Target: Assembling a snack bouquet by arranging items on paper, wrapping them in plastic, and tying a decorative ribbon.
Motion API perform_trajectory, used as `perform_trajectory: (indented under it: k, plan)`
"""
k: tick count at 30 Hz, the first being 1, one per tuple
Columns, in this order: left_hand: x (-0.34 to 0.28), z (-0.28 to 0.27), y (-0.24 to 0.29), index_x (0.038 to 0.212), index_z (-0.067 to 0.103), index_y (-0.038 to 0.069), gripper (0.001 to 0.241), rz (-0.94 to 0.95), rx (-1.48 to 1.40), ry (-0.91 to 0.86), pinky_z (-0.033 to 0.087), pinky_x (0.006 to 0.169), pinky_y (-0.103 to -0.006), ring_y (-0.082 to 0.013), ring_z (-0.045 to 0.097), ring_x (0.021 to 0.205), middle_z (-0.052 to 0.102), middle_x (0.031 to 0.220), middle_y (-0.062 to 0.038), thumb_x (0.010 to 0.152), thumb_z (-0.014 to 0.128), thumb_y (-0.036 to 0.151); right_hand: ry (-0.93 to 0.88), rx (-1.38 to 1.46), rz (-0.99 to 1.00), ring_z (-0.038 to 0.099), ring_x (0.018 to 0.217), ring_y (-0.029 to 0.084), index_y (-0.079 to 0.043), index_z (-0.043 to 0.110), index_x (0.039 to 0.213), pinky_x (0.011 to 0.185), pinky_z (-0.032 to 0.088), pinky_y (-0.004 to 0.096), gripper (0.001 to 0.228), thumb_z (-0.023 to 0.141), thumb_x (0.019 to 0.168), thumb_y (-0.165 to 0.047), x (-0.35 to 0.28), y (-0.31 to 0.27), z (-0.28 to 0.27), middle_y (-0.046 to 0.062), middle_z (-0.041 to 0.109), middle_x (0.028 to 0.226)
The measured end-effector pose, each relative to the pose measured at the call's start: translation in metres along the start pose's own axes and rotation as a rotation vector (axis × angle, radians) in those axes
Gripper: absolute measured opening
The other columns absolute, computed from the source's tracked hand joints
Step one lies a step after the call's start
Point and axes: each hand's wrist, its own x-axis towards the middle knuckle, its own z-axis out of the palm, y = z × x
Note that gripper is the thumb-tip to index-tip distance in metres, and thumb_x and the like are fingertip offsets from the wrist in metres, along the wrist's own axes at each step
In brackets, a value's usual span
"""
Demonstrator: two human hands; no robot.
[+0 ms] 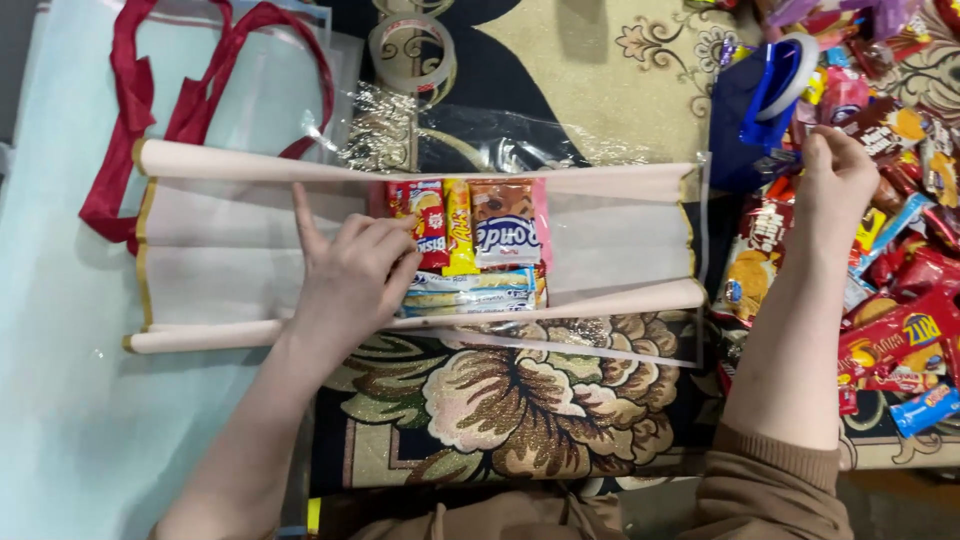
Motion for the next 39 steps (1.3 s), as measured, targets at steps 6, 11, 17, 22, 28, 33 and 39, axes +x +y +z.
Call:
perform_trajectory:
  k: [6,11,17,22,28,33,39]
  plan:
    - [0.016,-0.014,0.011,0.092,0.076,0.014,0.010,-0.042,0.032,-0.005,0.001,0.116,-0.0774,-0.0216,0.065,0.095,0.069,0.100,-0.002,0.099,0.071,0.019,-0.122,-0.182,0.358,0.037,0.071,0.013,-0.022,0.057,0.079,0.068,0.044,0.031,0.029,0.064,0.103,-0.035,0.018,-0.023,-0.002,-0.006,0.037,0.071]
    - [0.050,-0.002,0.053,0.088,0.071,0.014,0.008,0.047,-0.099,0.072,0.010,0.118,-0.0712,-0.0213,0.064,0.096,0.067,0.105,-0.003,0.095,0.071,0.017,-0.273,-0.365,0.435,0.050,0.083,0.018,-0.014,0.076,0.119,0.073,0.044,0.040,0.033,0.073,0.102,-0.042,0.029,-0.039,-0.006,0.003,0.057,0.094]
    - [0.095,0.050,0.127,0.090,0.075,0.011,0.017,0.152,-0.370,-0.081,0.016,0.118,-0.0686,-0.0214,0.065,0.095,0.071,0.097,-0.004,0.097,0.063,0.021,-0.312,-0.356,0.503,0.061,0.115,0.018,-0.021,0.077,0.116,0.096,0.046,0.042,0.033,0.074,0.097,-0.048,0.024,-0.061,-0.009,-0.001,0.071,0.124]
    - [0.130,0.120,0.180,0.091,0.080,0.012,0.031,0.097,-0.489,-0.302,0.031,0.110,-0.0571,-0.0207,0.067,0.096,0.073,0.104,-0.005,0.098,0.053,0.026,-0.303,-0.245,0.628,0.045,0.067,0.005,-0.022,0.070,0.098,0.065,0.037,0.025,0.019,0.072,0.104,-0.040,0.025,-0.058,-0.012,-0.010,0.052,0.073]
    - [0.173,0.171,0.217,0.090,0.077,0.013,0.032,-0.049,-0.642,-0.415,0.048,0.087,-0.0470,-0.0246,0.073,0.089,0.072,0.102,-0.005,0.096,0.046,0.016,-0.367,-0.293,0.530,0.030,0.059,0.011,-0.022,0.077,0.117,0.073,0.040,0.032,0.032,0.062,0.108,-0.049,0.018,-0.067,-0.015,-0.007,0.029,0.061]
    - [0.199,0.229,0.237,0.119,0.073,0.010,0.035,-0.130,-0.712,-0.331,0.055,0.083,-0.0445,-0.0269,0.071,0.103,0.072,0.118,-0.010,0.096,0.047,0.015,-0.341,-0.084,0.615,0.048,0.066,0.004,-0.015,0.073,0.109,0.063,0.042,0.021,0.021,0.075,0.099,-0.034,0.029,-0.047,-0.013,-0.009,0.058,0.078]
    - [0.210,0.253,0.247,0.125,0.070,0.008,0.041,-0.275,-0.938,-0.439,0.052,0.098,-0.0462,-0.0301,0.064,0.120,0.068,0.130,-0.014,0.099,0.040,0.016,-0.274,0.113,0.493,0.035,0.067,0.003,-0.017,0.063,0.079,0.057,0.028,0.019,0.019,0.063,0.097,-0.017,-0.021,-0.084,-0.040,-0.008,0.045,0.074]
